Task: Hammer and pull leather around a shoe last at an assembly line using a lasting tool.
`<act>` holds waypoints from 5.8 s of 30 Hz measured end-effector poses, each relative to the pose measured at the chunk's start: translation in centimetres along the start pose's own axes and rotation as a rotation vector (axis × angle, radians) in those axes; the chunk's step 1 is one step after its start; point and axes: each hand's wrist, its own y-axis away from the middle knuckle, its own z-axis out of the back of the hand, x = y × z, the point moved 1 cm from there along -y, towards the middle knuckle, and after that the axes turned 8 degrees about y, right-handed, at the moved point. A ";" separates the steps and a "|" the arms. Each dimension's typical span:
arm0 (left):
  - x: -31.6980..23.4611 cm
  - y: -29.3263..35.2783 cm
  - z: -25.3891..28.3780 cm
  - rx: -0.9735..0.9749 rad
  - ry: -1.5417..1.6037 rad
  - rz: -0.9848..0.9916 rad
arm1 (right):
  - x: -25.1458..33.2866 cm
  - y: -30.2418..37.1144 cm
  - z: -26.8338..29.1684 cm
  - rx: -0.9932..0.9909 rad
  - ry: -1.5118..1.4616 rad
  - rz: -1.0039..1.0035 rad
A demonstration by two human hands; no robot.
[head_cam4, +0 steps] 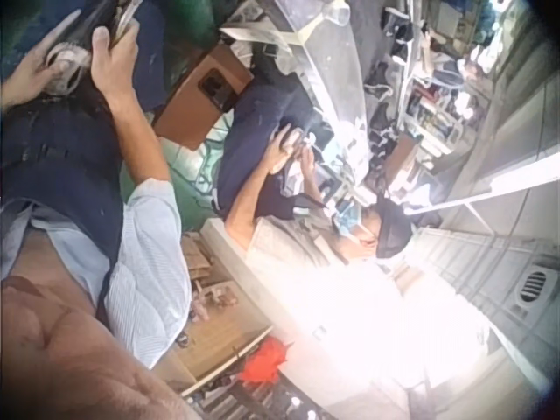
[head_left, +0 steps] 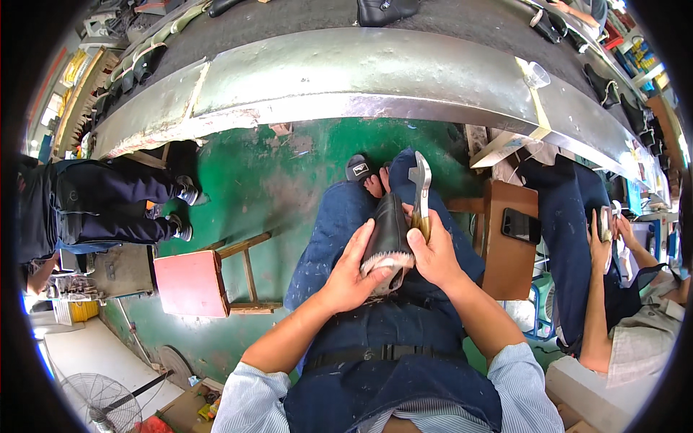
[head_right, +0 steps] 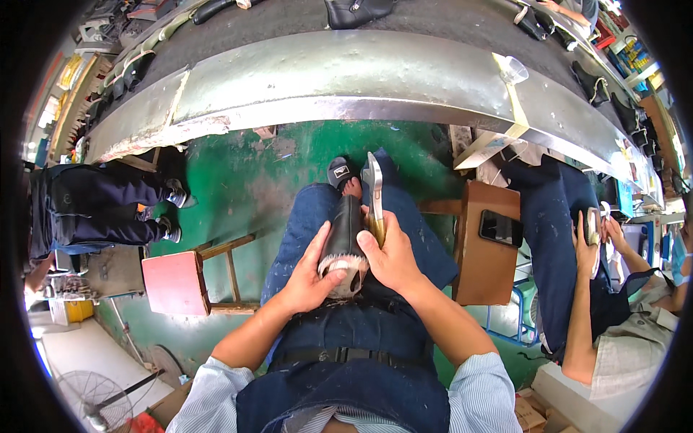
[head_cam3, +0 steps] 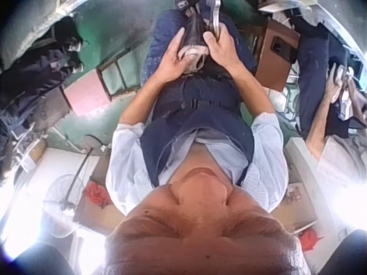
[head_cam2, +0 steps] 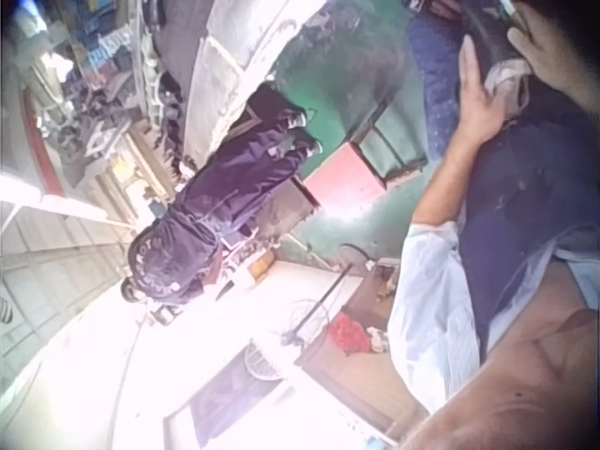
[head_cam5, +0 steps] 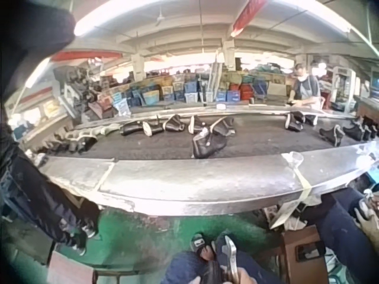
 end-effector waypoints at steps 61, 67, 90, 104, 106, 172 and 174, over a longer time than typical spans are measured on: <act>6.5 -0.7 -1.8 0.074 0.011 0.314 | -0.5 3.2 6.0 0.868 0.511 -0.068; 4.7 -1.0 -2.8 0.119 -0.148 0.363 | 1.9 1.6 6.7 0.849 0.560 -0.375; 2.5 -0.6 -4.2 0.078 -0.139 0.407 | 9.6 -7.8 4.0 1.414 1.102 -0.594; 5.4 0.3 -4.2 -0.185 0.126 0.486 | 6.8 -5.2 3.2 1.321 1.077 -0.199; 4.0 0.1 -3.7 -0.180 0.129 0.508 | 5.4 -4.2 3.8 1.279 1.022 -0.138; 2.9 -4.0 -0.9 -0.054 -0.407 0.470 | -2.0 -2.1 4.1 0.579 0.479 -0.010; 4.1 -4.4 -0.5 -0.034 -0.388 0.466 | -2.4 -1.3 4.3 0.678 0.628 -0.077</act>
